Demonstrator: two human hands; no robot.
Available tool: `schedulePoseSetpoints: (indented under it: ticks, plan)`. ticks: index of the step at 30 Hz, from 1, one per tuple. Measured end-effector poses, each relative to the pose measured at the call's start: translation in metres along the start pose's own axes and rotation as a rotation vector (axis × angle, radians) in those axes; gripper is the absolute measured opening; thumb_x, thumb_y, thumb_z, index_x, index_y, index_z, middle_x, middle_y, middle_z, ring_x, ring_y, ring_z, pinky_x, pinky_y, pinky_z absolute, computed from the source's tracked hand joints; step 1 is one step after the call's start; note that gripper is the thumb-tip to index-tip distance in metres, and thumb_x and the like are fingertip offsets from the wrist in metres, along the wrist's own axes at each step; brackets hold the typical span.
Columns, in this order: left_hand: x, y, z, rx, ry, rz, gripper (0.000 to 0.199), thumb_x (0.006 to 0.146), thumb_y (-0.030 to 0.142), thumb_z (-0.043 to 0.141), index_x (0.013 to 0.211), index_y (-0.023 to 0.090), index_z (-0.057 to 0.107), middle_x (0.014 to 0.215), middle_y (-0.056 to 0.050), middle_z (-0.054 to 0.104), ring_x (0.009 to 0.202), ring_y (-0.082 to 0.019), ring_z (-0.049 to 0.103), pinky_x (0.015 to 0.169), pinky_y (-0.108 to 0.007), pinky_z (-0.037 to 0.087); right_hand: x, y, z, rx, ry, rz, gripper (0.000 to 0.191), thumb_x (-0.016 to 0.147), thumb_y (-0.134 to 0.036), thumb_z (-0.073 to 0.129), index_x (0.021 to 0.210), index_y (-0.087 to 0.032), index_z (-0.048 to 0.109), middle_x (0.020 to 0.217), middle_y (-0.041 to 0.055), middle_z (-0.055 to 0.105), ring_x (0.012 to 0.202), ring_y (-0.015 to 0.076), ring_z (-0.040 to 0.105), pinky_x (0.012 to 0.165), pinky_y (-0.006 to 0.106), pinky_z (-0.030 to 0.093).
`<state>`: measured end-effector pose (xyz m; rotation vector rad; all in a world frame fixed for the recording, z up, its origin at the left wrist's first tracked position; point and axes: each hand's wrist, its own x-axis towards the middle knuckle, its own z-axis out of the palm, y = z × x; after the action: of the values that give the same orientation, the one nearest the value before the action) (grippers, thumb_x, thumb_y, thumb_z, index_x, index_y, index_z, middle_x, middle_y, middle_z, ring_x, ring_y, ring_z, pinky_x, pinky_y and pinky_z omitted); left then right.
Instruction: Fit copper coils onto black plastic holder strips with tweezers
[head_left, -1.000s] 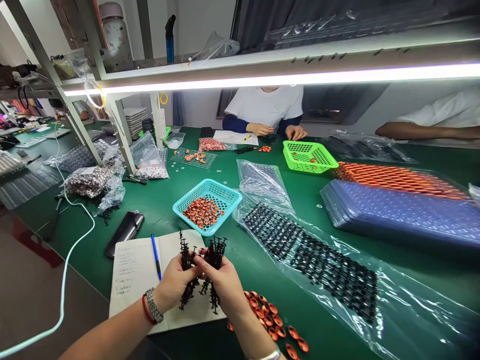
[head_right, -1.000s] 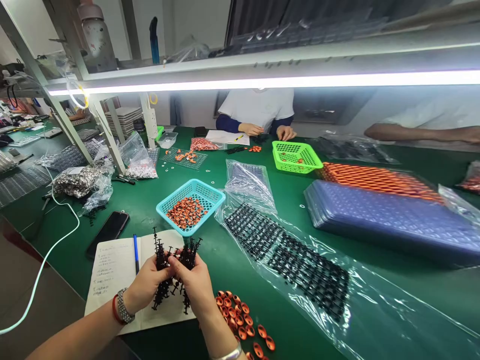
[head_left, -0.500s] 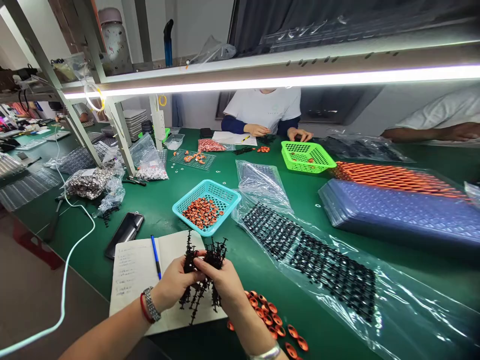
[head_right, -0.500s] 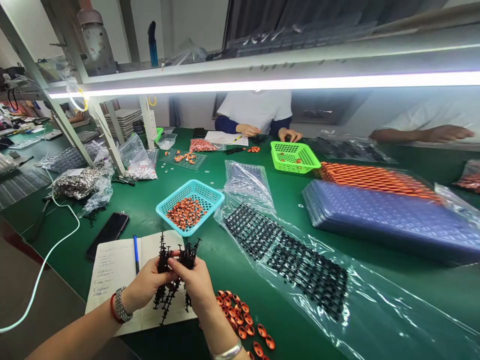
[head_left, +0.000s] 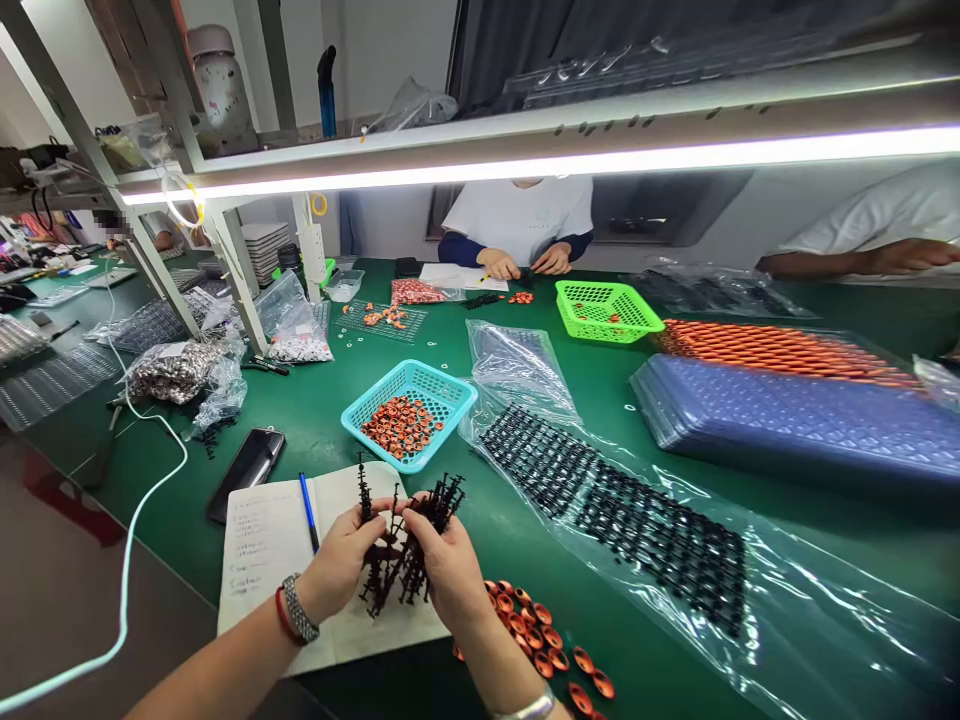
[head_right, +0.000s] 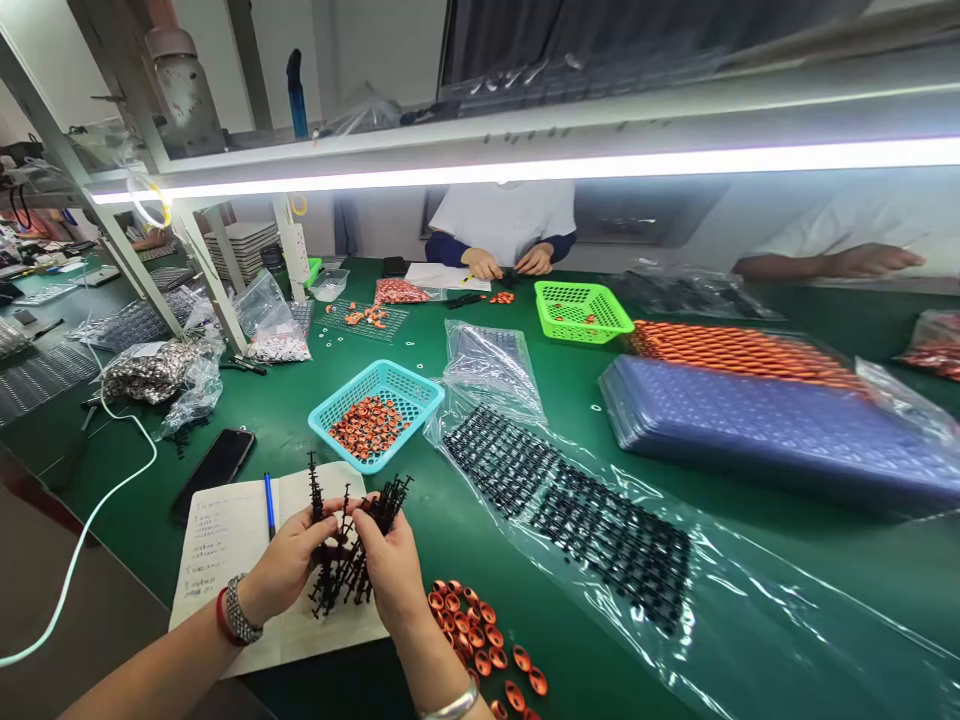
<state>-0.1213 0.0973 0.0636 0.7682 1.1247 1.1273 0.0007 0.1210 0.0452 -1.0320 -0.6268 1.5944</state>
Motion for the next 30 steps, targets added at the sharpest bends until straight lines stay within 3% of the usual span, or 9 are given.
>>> schedulePoseSetpoints:
  ticks: [6, 11, 13, 16, 20, 26, 30]
  plan:
    - [0.002, -0.002, 0.000, -0.023, 0.015, -0.029, 0.057, 0.065, 0.045, 0.087, 0.110, 0.015, 0.073, 0.082, -0.003, 0.070, 0.075, -0.016, 0.057, 0.077, -0.030, 0.044, 0.003, 0.002, 0.000, 0.005, 0.015, -0.013, 0.048, 0.053, -0.047, 0.089, 0.086, -0.021, 0.067, 0.082, 0.0005, 0.070, 0.082, 0.0212, 0.065, 0.074, 0.031, 0.051]
    - [0.001, -0.001, 0.007, -0.024, 0.007, -0.001, 0.054, 0.062, 0.048, 0.089, 0.102, 0.016, 0.075, 0.091, -0.007, 0.073, 0.091, -0.023, 0.061, 0.090, -0.035, 0.043, -0.002, -0.002, 0.002, -0.016, -0.021, -0.015, 0.057, 0.054, -0.057, 0.088, 0.094, -0.020, 0.072, 0.086, 0.0032, 0.073, 0.085, 0.0231, 0.067, 0.082, 0.036, 0.052]
    - [0.001, 0.001, 0.010, -0.021, -0.010, 0.011, 0.052, 0.062, 0.050, 0.088, 0.099, 0.015, 0.076, 0.096, -0.009, 0.074, 0.096, -0.025, 0.061, 0.094, -0.036, 0.043, -0.004, -0.005, 0.003, -0.038, -0.053, -0.013, 0.054, 0.053, -0.055, 0.090, 0.089, -0.018, 0.074, 0.082, 0.0044, 0.073, 0.082, 0.0239, 0.067, 0.081, 0.037, 0.053]
    - [0.001, 0.003, 0.010, -0.012, -0.029, -0.017, 0.053, 0.062, 0.051, 0.088, 0.100, 0.015, 0.077, 0.088, -0.008, 0.073, 0.085, -0.023, 0.062, 0.086, -0.035, 0.046, -0.004, -0.007, 0.002, -0.071, -0.066, -0.035, 0.050, 0.054, -0.059, 0.089, 0.076, -0.017, 0.074, 0.079, 0.0056, 0.072, 0.079, 0.0234, 0.066, 0.077, 0.035, 0.052]
    - [0.001, 0.006, 0.006, -0.001, -0.041, -0.066, 0.056, 0.057, 0.048, 0.091, 0.099, 0.015, 0.077, 0.084, -0.006, 0.070, 0.077, -0.018, 0.059, 0.075, -0.032, 0.049, -0.001, -0.008, -0.001, -0.083, -0.044, -0.067, 0.054, 0.057, -0.067, 0.084, 0.073, -0.017, 0.070, 0.071, 0.0030, 0.068, 0.069, 0.0188, 0.061, 0.066, 0.031, 0.049]
    - [-0.001, 0.009, 0.004, 0.033, -0.054, -0.071, 0.046, 0.054, 0.047, 0.093, 0.079, 0.012, 0.076, 0.074, -0.005, 0.066, 0.071, -0.016, 0.057, 0.068, -0.029, 0.047, -0.001, -0.017, -0.003, -0.136, -0.112, -0.035, 0.058, 0.051, -0.054, 0.092, 0.091, -0.017, 0.073, 0.062, -0.0017, 0.064, 0.057, 0.0149, 0.056, 0.059, 0.029, 0.046]
    - [-0.001, 0.009, 0.004, 0.059, -0.071, -0.061, 0.046, 0.056, 0.049, 0.092, 0.077, 0.012, 0.076, 0.074, -0.006, 0.065, 0.072, -0.017, 0.057, 0.065, -0.028, 0.047, -0.002, -0.021, -0.002, -0.166, -0.169, -0.013, 0.054, 0.050, -0.055, 0.092, 0.080, -0.015, 0.073, 0.064, 0.0021, 0.067, 0.055, 0.0156, 0.055, 0.054, 0.030, 0.046]
